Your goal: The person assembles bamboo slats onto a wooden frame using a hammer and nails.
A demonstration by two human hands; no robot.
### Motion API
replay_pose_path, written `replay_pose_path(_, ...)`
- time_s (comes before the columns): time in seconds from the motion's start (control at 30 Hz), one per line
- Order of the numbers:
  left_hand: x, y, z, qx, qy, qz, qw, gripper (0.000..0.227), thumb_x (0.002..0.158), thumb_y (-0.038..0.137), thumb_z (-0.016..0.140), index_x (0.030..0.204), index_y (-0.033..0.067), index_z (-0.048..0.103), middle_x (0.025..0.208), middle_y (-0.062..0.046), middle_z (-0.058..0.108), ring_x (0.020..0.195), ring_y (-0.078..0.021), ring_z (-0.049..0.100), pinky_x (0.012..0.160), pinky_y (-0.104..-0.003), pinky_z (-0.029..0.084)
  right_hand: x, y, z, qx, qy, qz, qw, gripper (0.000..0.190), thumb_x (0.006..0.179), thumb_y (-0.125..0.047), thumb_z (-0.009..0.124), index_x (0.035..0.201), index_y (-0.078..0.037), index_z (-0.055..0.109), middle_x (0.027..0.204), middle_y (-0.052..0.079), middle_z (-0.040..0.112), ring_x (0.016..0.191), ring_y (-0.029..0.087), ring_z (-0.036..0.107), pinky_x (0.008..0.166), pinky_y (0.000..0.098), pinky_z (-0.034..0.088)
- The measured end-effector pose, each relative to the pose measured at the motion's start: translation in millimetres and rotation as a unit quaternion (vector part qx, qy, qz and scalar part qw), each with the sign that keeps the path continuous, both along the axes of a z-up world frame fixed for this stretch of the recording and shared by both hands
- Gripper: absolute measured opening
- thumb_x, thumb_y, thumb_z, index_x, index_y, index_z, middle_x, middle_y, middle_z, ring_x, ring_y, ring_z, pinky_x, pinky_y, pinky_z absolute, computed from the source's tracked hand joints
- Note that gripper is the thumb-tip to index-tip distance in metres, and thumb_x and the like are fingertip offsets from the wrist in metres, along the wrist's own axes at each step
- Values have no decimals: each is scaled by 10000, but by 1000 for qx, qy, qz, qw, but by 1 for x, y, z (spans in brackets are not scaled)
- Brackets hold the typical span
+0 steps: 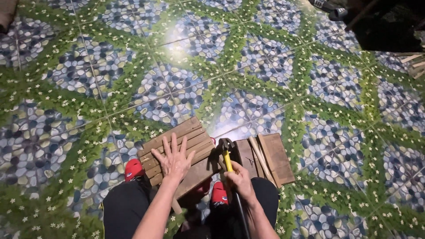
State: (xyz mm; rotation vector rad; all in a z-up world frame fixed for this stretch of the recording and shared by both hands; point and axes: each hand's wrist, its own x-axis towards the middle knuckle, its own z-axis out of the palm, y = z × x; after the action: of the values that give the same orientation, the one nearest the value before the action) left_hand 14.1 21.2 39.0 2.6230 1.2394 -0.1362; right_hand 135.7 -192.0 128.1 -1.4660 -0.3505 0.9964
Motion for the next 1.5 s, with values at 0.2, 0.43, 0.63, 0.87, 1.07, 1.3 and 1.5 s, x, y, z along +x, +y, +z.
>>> replay_pose_path(0.2,3,1,-37,101,-61,33,992,707,903,704,387,1540,406,319,1692,-69,98,1553,-379,-77,1070,-795,-134,-4,-3,-8,-11,0,8,1000,474,770,-77,671,1231,28,689,714,-11,514,541,75,419,441,207,308)
replay_pose_path(0.43,8,-3,-11,81,-8,36,996,755,920,737,244,1580,373,189,1695,-89,18,1537,-415,-108,1053,-828,-119,-5,-10,-14,53,-138,-2,989,487,828,-251,726,1239,3,667,926,23,628,768,117,560,674,239,455)
replay_pose_path(0.63,12,-3,18,-15,68,35,997,766,927,718,211,1594,345,150,1688,-115,39,1534,-426,-93,1066,-825,-83,-10,-10,-20,50,-128,0,991,459,838,-163,740,1253,22,673,863,24,618,676,100,516,597,217,430)
replay_pose_path(0.87,12,-3,3,9,50,43,998,800,904,749,240,1593,354,143,1689,-116,12,1529,-411,-132,1074,-809,-100,-10,2,-34,-17,-48,-14,999,278,838,-64,713,1109,-4,733,740,9,576,616,77,477,546,217,384)
replay_pose_path(1.07,7,-7,-11,86,-7,35,996,773,912,735,274,1577,342,231,1671,-133,118,1534,-425,-55,1074,-827,-54,-11,-1,-15,36,-103,-7,994,413,831,-97,723,1225,21,693,825,24,618,668,109,538,571,227,447)
replay_pose_path(1.3,9,-6,9,53,10,33,998,774,915,726,274,1582,340,210,1673,-129,104,1531,-421,-65,1082,-817,-42,-15,10,-14,-52,-65,-3,997,254,835,-82,703,1080,-23,732,785,29,616,649,105,524,554,238,435)
replay_pose_path(1.5,11,-5,20,-2,58,35,998,775,922,727,211,1596,351,138,1688,-108,37,1535,-406,-96,1087,-809,-53,-12,1,-15,3,-46,-4,999,302,839,-67,705,1130,13,708,724,14,580,564,87,487,476,212,392)
